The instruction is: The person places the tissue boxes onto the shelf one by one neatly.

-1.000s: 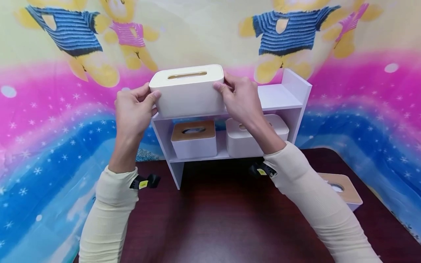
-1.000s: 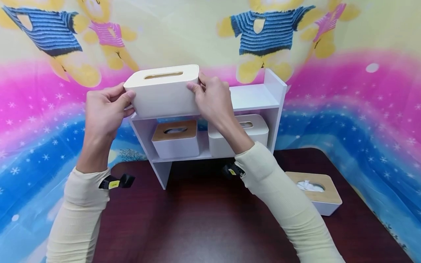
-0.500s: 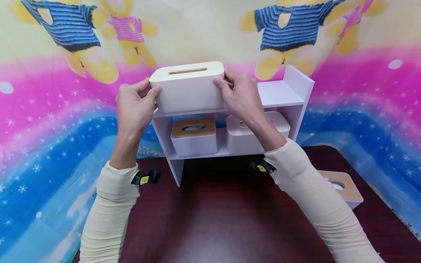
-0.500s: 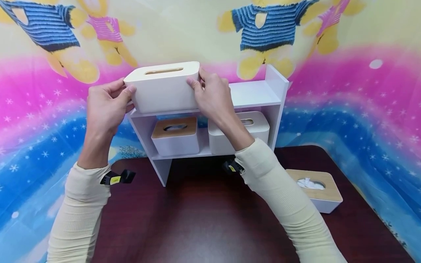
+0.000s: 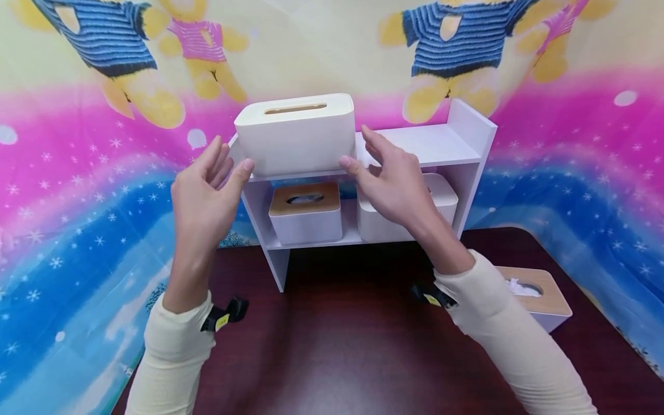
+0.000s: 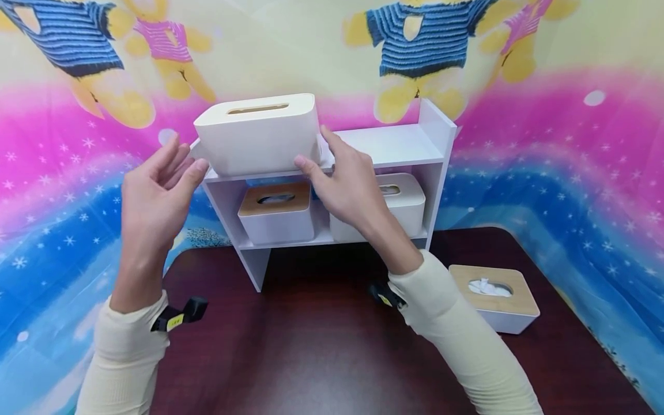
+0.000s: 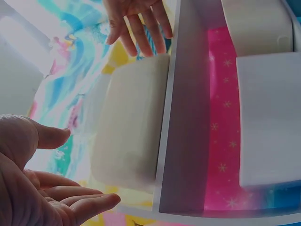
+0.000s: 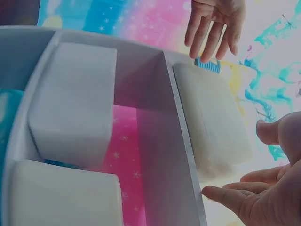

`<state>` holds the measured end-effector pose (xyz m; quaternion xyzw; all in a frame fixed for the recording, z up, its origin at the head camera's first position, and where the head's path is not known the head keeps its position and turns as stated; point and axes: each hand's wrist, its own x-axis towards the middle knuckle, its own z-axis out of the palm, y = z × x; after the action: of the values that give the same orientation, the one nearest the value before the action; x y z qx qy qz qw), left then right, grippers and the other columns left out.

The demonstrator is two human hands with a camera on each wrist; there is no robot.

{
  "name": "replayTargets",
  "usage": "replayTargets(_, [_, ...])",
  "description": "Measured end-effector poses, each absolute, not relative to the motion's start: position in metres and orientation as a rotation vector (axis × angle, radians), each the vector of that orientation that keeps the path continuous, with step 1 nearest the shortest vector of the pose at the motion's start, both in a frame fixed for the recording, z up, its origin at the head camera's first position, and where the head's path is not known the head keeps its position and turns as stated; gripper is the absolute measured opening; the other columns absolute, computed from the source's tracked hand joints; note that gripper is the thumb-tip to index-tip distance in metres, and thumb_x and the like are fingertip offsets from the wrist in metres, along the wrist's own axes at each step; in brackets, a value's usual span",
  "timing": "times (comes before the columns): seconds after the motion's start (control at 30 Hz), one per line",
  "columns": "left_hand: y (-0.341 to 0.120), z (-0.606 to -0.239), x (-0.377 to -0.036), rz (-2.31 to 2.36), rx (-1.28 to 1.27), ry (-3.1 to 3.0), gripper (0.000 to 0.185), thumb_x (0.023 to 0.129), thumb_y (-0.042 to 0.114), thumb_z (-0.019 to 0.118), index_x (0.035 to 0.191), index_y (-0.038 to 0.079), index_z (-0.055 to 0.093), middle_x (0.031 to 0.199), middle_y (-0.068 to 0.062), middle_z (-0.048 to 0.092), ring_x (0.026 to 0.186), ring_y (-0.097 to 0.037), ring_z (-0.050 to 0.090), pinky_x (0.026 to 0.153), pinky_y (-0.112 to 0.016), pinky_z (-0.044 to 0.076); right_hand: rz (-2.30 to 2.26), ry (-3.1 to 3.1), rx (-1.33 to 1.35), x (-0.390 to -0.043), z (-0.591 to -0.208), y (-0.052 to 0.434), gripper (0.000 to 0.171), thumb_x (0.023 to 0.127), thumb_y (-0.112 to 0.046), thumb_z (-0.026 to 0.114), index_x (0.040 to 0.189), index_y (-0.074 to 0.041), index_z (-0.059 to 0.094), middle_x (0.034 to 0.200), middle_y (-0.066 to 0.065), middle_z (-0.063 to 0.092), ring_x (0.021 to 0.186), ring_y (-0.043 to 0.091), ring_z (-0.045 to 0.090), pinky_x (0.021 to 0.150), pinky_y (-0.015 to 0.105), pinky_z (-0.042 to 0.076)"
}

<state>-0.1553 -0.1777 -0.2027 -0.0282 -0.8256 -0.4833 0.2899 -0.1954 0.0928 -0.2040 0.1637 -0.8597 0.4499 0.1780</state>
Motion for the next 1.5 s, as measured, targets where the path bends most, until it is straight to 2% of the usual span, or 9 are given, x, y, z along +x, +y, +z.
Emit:
replayTargets(0.13, [-0.176,-0.217,-0.135,-1.282,-0.127,-2.169,0.067,0.102,0.037,0.075,0.162,0.029,0.046,0.163,0.003,0.054,0.148,-0.014,0.056,0.113,-0.037,0.053,1.249,-2.447,0.456,-0.177,-0.22,0.101,0.076,0.103,-0.045,0.072,0.168,-0.023,0.04,0.168,0.007,0.049,0.145,0.032,0.06,0.114,0.051,0.054])
replayTargets(0.43, [-0.171,-0.255,-0.109,-1.25,-0.228,-2.224,0.068,0.102,0.031,0.075,0.163,0.02,0.047,0.162,0.001,0.054,0.147,-0.015,0.056,0.112,-0.037,0.051,1.287,-2.422,0.55,-0.145,-0.261,0.116,0.07,0.103,-0.035,0.074,0.165,-0.022,0.045,0.169,0.004,0.047,0.152,0.031,0.052,0.112,0.046,0.053])
replayTargets(0.7, [-0.166,-0.29,-0.104,-1.223,-0.268,-2.317,0.069,0.102,0.033,0.077,0.162,0.018,0.048,0.163,-0.002,0.054,0.145,-0.024,0.059,0.11,-0.037,0.051,1.289,-2.466,0.565,-0.125,-0.3,0.126,0.069,0.103,-0.03,0.074,0.165,-0.018,0.045,0.169,0.006,0.047,0.146,0.033,0.058,0.112,0.045,0.052])
replayTargets(1.07, [-0.154,-0.334,-0.107,-1.216,-0.251,-2.479,0.075,0.1,0.04,0.077,0.163,0.013,0.047,0.164,-0.005,0.051,0.144,-0.023,0.057,0.113,-0.046,0.052,1.348,-2.549,0.463,-0.113,-0.355,0.139,0.067,0.105,-0.038,0.072,0.163,-0.017,0.048,0.165,0.012,0.051,0.141,0.036,0.062,0.109,0.046,0.054])
replayTargets(1.13, [-0.151,-0.34,-0.107,-1.188,-0.251,-2.503,0.074,0.1,0.042,0.077,0.163,0.014,0.048,0.14,-0.01,0.072,0.126,-0.026,0.072,0.107,-0.042,0.059,1.349,-2.559,0.442,-0.113,-0.363,0.142,0.066,0.105,-0.038,0.072,0.163,-0.017,0.049,0.165,0.014,0.051,0.142,0.037,0.06,0.109,0.047,0.055])
replayTargets(1.27, [-0.145,-0.355,-0.109,-1.13,-0.288,-2.514,0.074,0.1,0.042,0.078,0.162,0.013,0.049,0.136,-0.015,0.074,0.117,-0.031,0.075,0.102,-0.047,0.061,1.318,-2.587,0.396,-0.114,-0.376,0.151,0.066,0.106,-0.04,0.07,0.162,-0.014,0.049,0.165,0.015,0.051,0.141,0.039,0.061,0.107,0.049,0.056])
replayTargets(1.3, [-0.143,-0.359,-0.11,-1.125,-0.301,-2.518,0.074,0.1,0.041,0.078,0.162,0.012,0.049,0.136,-0.016,0.074,0.118,-0.032,0.074,0.103,-0.048,0.06,1.31,-2.595,0.385,-0.115,-0.378,0.153,0.066,0.106,-0.04,0.07,0.162,-0.014,0.049,0.165,0.015,0.051,0.14,0.039,0.062,0.107,0.049,0.057])
replayTargets(1.37, [-0.14,-0.367,-0.113,-1.125,-0.326,-2.526,0.075,0.1,0.04,0.078,0.162,0.01,0.049,0.162,-0.013,0.054,0.141,-0.032,0.062,0.113,-0.054,0.054,1.295,-2.61,0.359,-0.116,-0.383,0.158,0.066,0.106,-0.041,0.069,0.162,-0.014,0.049,0.165,0.015,0.051,0.139,0.04,0.062,0.106,0.05,0.057])
replayTargets(1.5, [-0.13,-0.38,-0.118,-1.16,-0.365,-2.572,0.076,0.101,0.041,0.076,0.163,0.008,0.046,0.164,-0.012,0.051,0.149,-0.03,0.054,0.119,-0.054,0.049,1.266,-2.634,0.315,-0.116,-0.393,0.171,0.066,0.106,-0.042,0.068,0.163,-0.014,0.049,0.163,0.018,0.052,0.135,0.041,0.065,0.104,0.051,0.059])
